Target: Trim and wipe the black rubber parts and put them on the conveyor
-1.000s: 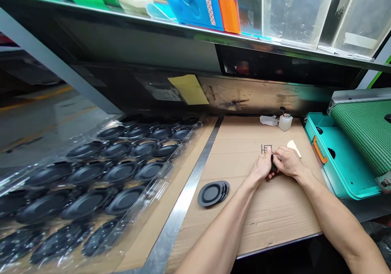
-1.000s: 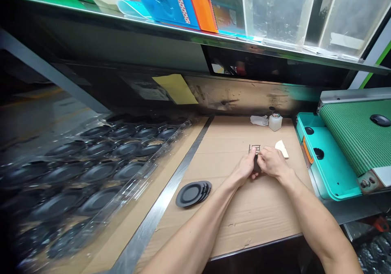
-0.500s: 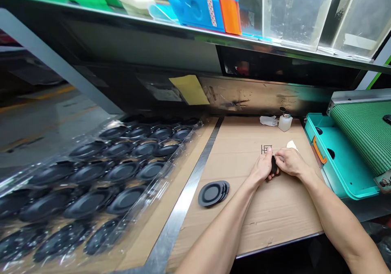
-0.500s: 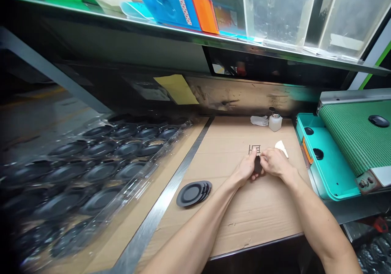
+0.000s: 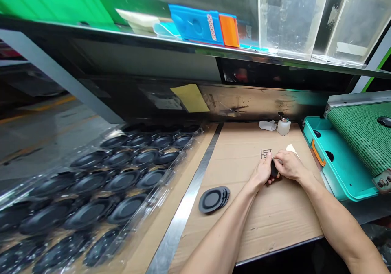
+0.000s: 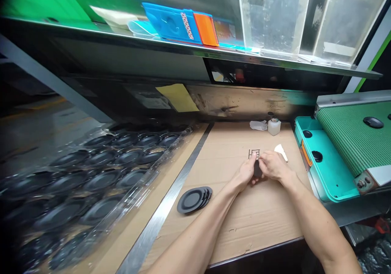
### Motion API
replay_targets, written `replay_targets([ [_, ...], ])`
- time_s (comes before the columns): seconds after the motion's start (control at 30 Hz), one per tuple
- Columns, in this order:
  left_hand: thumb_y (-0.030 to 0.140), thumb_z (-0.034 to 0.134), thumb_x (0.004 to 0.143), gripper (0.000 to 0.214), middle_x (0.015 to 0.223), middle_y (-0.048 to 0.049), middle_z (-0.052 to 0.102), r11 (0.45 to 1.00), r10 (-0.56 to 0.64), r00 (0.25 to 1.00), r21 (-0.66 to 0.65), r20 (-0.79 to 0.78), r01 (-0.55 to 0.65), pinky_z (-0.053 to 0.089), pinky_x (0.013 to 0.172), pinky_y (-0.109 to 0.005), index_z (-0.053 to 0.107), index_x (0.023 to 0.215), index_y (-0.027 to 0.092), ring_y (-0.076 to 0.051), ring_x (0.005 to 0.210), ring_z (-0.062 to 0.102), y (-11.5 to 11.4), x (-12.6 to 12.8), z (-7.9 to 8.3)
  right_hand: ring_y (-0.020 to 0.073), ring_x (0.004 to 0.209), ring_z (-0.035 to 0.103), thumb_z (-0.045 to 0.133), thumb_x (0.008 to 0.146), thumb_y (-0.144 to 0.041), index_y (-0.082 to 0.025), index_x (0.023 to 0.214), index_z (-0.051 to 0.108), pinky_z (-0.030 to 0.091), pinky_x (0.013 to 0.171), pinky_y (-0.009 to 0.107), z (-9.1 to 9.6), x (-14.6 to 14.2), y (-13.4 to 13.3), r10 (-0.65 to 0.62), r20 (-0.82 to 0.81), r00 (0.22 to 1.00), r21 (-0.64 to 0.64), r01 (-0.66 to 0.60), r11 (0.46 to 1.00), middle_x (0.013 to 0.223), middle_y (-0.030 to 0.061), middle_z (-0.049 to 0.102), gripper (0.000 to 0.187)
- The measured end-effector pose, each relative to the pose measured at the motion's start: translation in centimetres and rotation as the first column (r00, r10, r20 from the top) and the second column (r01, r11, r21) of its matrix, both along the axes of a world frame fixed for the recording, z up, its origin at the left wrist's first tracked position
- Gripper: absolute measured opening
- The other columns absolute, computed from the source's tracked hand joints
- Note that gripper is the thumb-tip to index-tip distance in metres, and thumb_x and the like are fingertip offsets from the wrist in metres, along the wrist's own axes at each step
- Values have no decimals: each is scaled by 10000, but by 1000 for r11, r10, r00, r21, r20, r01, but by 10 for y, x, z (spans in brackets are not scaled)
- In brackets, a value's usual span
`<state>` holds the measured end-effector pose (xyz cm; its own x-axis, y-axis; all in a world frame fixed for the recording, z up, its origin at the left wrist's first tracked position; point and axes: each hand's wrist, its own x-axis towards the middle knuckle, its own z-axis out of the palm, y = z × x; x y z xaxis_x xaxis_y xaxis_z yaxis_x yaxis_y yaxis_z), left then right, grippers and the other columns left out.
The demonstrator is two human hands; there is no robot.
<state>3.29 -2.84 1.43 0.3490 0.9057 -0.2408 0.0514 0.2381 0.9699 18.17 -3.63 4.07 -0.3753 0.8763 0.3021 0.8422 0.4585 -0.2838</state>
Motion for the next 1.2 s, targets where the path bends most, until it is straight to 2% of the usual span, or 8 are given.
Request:
replay_targets([
  [0.2, 750, 301, 931, 764, 528, -103, 628, 1000, -10, 1000, -8, -3, 10, 301, 317, -217, 632, 598, 146, -120, 340, 476, 0, 3, -3, 151, 729, 589, 552, 916, -197, -219, 803, 702, 402, 687, 255, -3, 3, 1, -25, 5, 1000, -40, 25, 999, 818, 25, 687, 189],
  [0.3, 642, 282, 990, 694, 536, -92, 619, 990, 79, 986, -128, 146, -60, 304, 320, -203, 643, 694, 128, -113, 347, 468, 4, 0, -1, 154, 756, 613, 549, 934, -248, -229, 850, 717, 418, 694, 256, -11, 4, 4, -72, -102, 992, -5, 72, 997, 838, 25, 698, 189],
  [0.47, 483, 149, 1044, 667, 644, -114, 612, 839, 218, 829, -532, 515, 111, 334, 342, -165, 639, 918, 48, -92, 418, 472, 18, -21, 11, 178, 813, 650, 525, 950, -305, -210, 912, 727, 469, 780, 283, -20, 6, 10, -154, -387, 909, 151, 227, 962, 883, 56, 727, 227],
  [0.57, 485, 159, 1045, 652, 673, -110, 593, 764, 301, 750, -619, 589, 180, 356, 350, -150, 618, 994, 25, -88, 448, 471, 22, -31, 16, 188, 781, 652, 531, 944, -336, -208, 898, 730, 482, 773, 297, -23, 6, 13, -171, -401, 900, 166, 255, 953, 862, 64, 731, 240],
  [0.67, 491, 189, 1042, 623, 691, -108, 592, 742, 346, 721, -645, 601, 182, 375, 356, -158, 608, 1051, 29, -95, 464, 474, 23, -33, 17, 188, 777, 653, 533, 944, -343, -210, 893, 730, 486, 799, 303, -25, 6, 14, -172, -382, 908, 153, 245, 957, 861, 63, 732, 244],
  [0.87, 518, 193, 1030, 659, 690, -121, 600, 764, 317, 725, -617, 612, 187, 376, 371, -192, 623, 1086, 21, -119, 474, 489, 24, -31, 10, 183, 768, 643, 527, 947, -341, -203, 895, 732, 467, 724, 288, -25, 4, 12, -180, -355, 917, 142, 243, 960, 862, 65, 720, 252],
  [1.07, 567, 314, 1007, 585, 798, -126, 669, 888, 194, 693, -425, 695, 177, 461, 471, -237, 614, 1222, 113, -163, 574, 596, 20, -30, 6, 184, 776, 640, 535, 948, -348, -205, 908, 736, 476, 751, 293, -23, 4, 11, -184, -368, 911, 142, 251, 957, 870, 64, 719, 250],
  [1.2, 500, 354, 1013, 515, 907, -133, 700, 921, 143, 634, -336, 760, 196, 463, 522, -263, 544, 1364, 175, -203, 672, 648, 15, -29, 10, 185, 793, 644, 541, 946, -337, -208, 921, 738, 484, 800, 303, -24, 6, 11, -189, -385, 904, 149, 262, 953, 893, 60, 721, 236],
])
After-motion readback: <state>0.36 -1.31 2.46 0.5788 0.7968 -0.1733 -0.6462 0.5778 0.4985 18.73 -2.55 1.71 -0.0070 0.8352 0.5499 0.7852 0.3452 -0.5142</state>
